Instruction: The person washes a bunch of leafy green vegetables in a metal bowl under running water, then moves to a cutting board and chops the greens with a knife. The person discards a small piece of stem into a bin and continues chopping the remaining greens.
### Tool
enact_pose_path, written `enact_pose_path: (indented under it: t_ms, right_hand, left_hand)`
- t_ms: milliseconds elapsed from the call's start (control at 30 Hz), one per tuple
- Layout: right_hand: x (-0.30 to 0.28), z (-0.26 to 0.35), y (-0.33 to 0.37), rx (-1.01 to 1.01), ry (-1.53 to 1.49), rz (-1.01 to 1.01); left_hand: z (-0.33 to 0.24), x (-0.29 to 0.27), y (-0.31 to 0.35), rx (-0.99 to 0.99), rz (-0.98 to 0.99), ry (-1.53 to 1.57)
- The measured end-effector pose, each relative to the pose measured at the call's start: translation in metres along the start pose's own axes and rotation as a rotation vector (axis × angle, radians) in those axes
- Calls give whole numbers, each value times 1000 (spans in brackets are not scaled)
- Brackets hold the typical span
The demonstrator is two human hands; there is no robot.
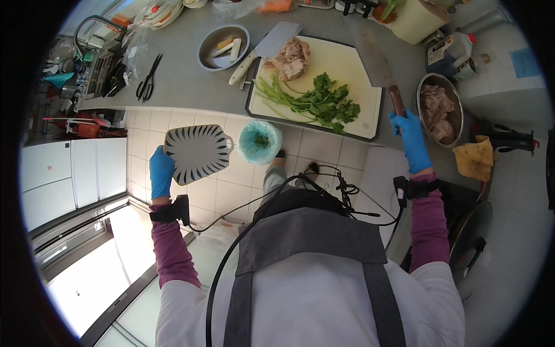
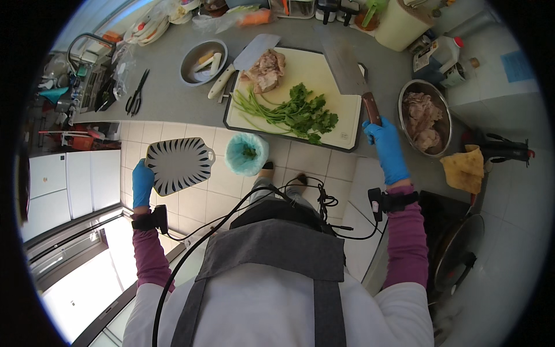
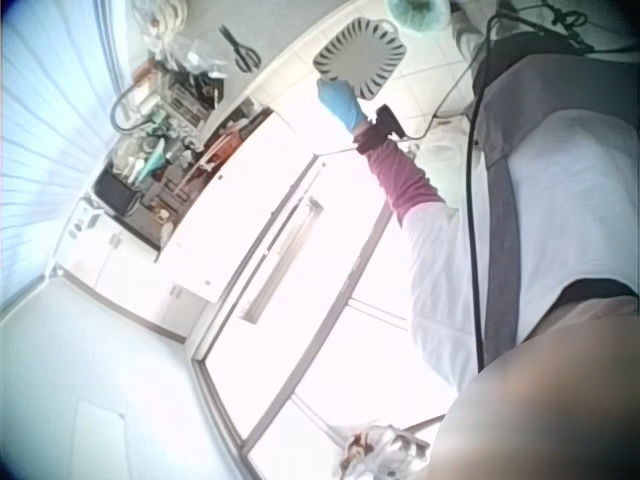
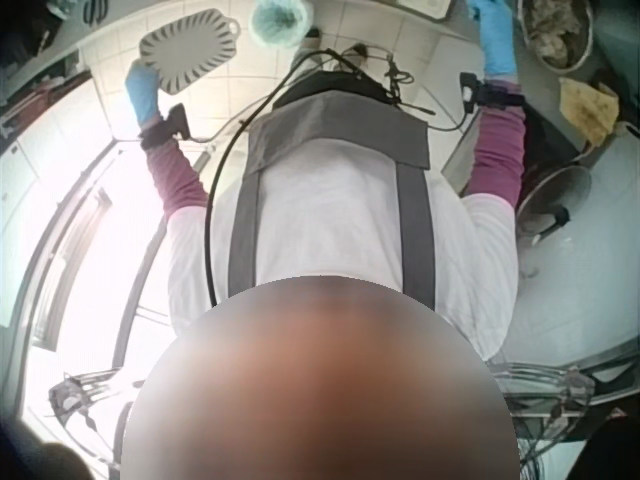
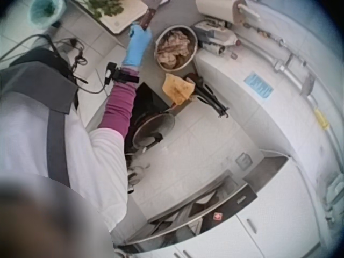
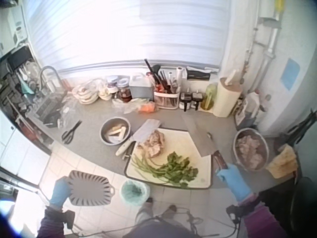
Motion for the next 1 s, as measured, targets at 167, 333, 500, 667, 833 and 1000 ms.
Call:
enact_pose_path:
  t_ms: [167, 333, 500, 667, 833, 1000]
  right_hand:
    - [-6, -6, 7, -18, 2, 11]
    - [-15, -17, 5, -27, 33, -21]
    - [-32, -13, 7, -196, 365, -263]
    - [-39, -23, 10, -240, 499, -360]
    - [-43, -39, 10, -170, 439, -337]
    - [-53, -47, 20, -31, 204, -374]
  left_hand:
    - [-20, -8, -1, 83, -37, -91]
    - [-47, -38, 2, 156, -53, 91]
    - [-64, -61, -11, 164, 24, 167]
    - [-75, -90, -40, 231, -17, 54]
    - [-98, -107, -98, 165, 174, 418]
    - [-187, -73, -150, 249, 380, 725]
Point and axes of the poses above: each hand's wrist, its own y-axis away from the middle knuckle, its own x-axis out of the palm, z = x × y, the point moved 9 cm from there along -y, towards the middle knuckle, and after that the axes turned 6 degrees about y, right-handed, at the moved point
